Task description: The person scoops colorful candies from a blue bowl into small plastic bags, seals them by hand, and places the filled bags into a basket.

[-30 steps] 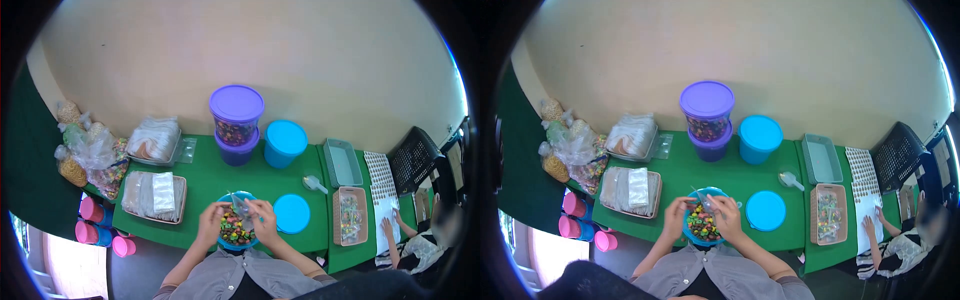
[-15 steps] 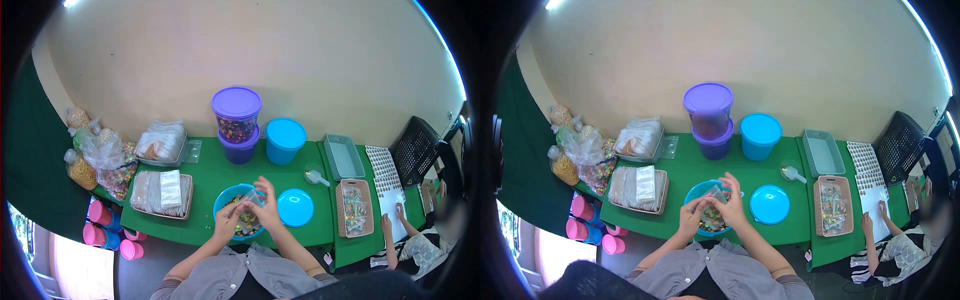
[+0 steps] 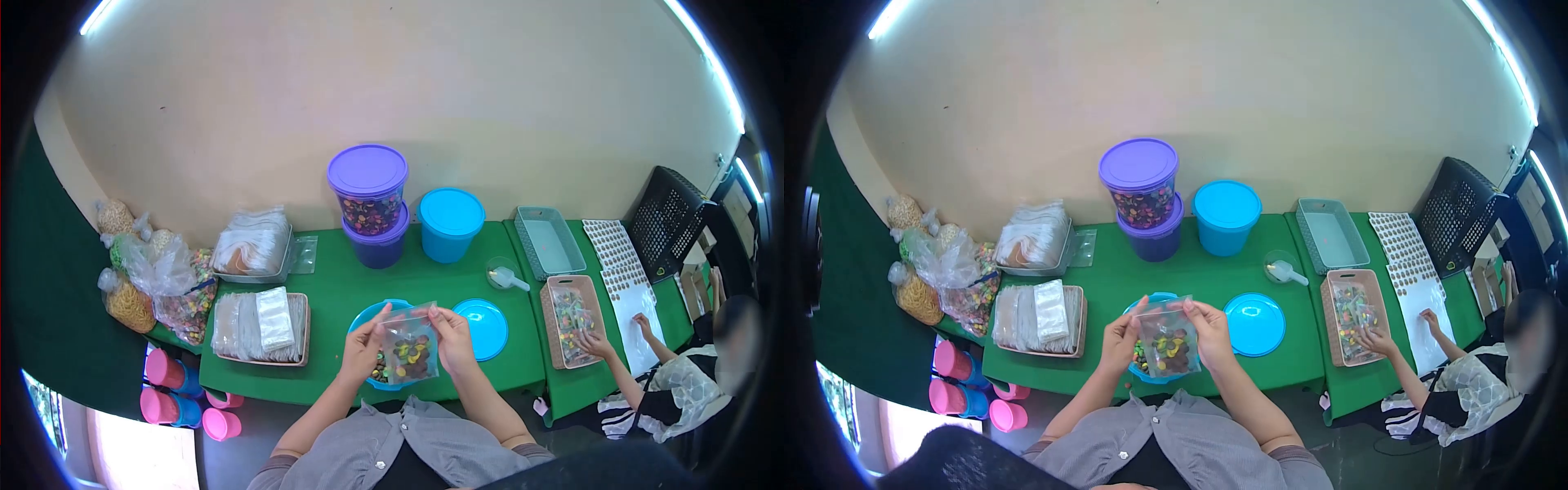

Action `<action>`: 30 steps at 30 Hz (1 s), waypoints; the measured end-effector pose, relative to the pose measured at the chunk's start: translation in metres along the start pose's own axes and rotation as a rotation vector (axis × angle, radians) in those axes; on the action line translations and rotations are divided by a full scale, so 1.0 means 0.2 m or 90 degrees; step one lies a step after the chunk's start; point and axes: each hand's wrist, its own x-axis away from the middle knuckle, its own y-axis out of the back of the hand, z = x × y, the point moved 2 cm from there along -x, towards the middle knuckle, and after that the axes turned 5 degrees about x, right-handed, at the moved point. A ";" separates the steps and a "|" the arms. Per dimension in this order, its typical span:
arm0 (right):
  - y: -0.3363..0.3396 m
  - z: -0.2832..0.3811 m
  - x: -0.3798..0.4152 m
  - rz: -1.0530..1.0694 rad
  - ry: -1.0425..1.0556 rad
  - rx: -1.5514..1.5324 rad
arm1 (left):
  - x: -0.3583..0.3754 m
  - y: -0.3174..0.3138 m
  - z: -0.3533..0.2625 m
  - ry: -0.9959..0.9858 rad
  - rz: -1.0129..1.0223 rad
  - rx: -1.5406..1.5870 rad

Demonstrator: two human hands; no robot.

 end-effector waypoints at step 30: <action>2.32 -0.26 0.65 -0.811 -0.017 0.071 | -0.16 0.19 0.42 0.115 -0.064 0.109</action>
